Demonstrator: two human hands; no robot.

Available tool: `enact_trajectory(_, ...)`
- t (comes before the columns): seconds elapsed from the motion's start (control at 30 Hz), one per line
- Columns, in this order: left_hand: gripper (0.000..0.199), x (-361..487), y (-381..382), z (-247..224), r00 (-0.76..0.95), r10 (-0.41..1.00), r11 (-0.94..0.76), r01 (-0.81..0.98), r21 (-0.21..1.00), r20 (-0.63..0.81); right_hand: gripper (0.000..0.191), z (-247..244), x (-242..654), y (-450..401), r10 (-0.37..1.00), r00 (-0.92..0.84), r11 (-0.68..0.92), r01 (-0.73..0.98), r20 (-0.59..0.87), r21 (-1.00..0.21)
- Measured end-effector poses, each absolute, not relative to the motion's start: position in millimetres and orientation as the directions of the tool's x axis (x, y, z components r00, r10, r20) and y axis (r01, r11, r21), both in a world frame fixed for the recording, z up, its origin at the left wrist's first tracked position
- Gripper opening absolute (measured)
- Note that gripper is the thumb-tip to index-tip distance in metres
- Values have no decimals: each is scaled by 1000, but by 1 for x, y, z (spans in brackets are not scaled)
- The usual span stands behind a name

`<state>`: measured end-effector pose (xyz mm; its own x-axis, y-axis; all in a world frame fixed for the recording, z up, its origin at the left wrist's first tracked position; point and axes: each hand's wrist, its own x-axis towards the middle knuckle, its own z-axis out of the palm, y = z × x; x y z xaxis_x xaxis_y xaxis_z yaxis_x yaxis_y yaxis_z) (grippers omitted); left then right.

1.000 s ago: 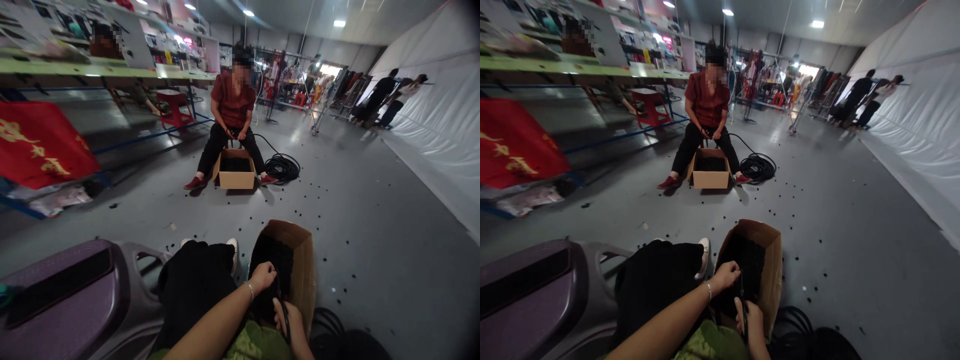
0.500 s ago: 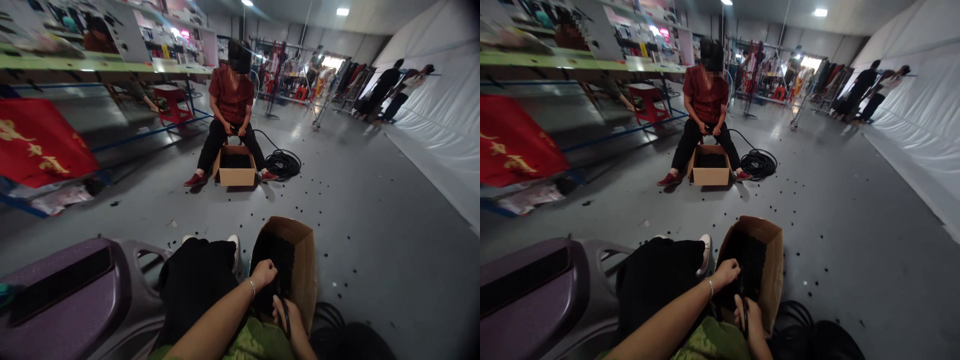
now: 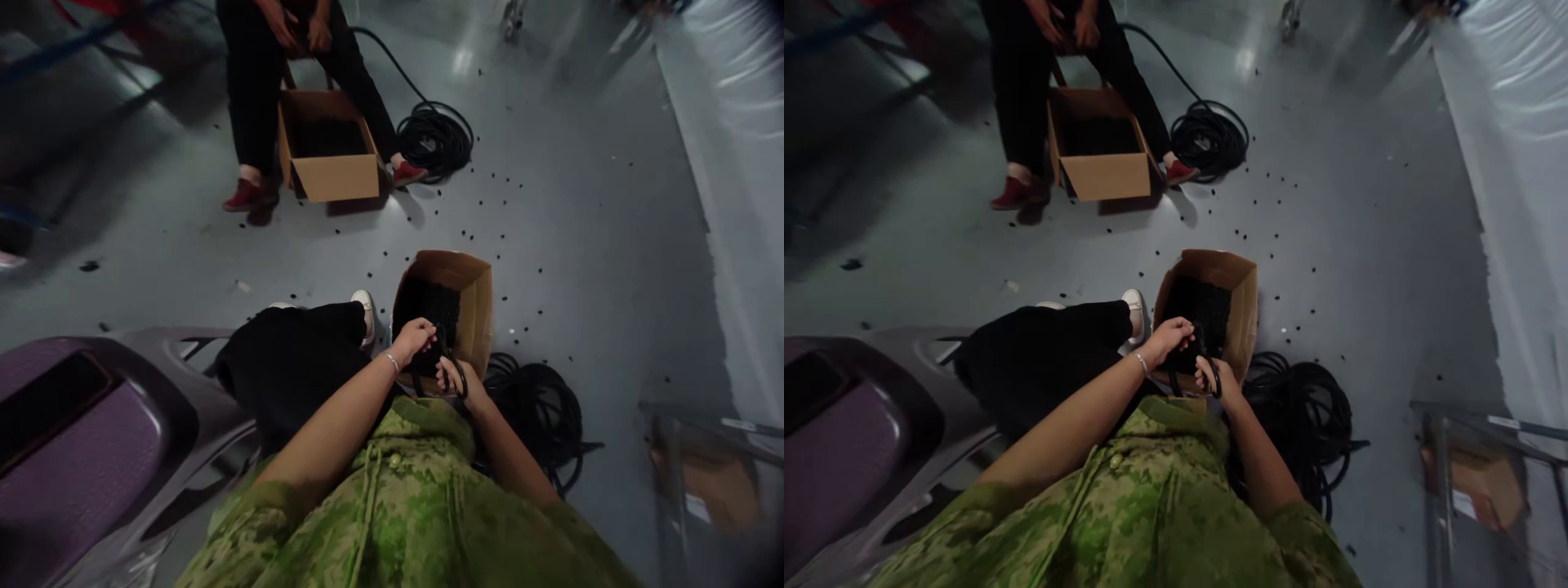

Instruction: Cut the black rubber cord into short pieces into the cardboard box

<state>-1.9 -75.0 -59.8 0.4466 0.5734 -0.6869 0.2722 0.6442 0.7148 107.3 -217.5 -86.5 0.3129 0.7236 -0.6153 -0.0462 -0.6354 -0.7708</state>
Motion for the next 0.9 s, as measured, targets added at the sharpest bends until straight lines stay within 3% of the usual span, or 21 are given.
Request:
enact_trajectory(0.1,15,-5,-75,-57,470,558,675,222,704,-684,48,-90,112,-222,696,291,-669,-68,-656,-740)
enact_trajectory(0.33,15,-5,-77,-55,474,572,648,240,723,-670,51,-86,119,-218,772,278,-616,104,-571,-781)
enact_trajectory(0.67,17,-6,-77,-56,483,579,623,258,739,-657,45,-84,121,-204,771,294,-613,99,-565,-784)
enact_trajectory(0.9,17,-5,-77,-58,486,580,614,267,742,-654,40,-88,130,-202,800,285,-592,239,-528,-769)
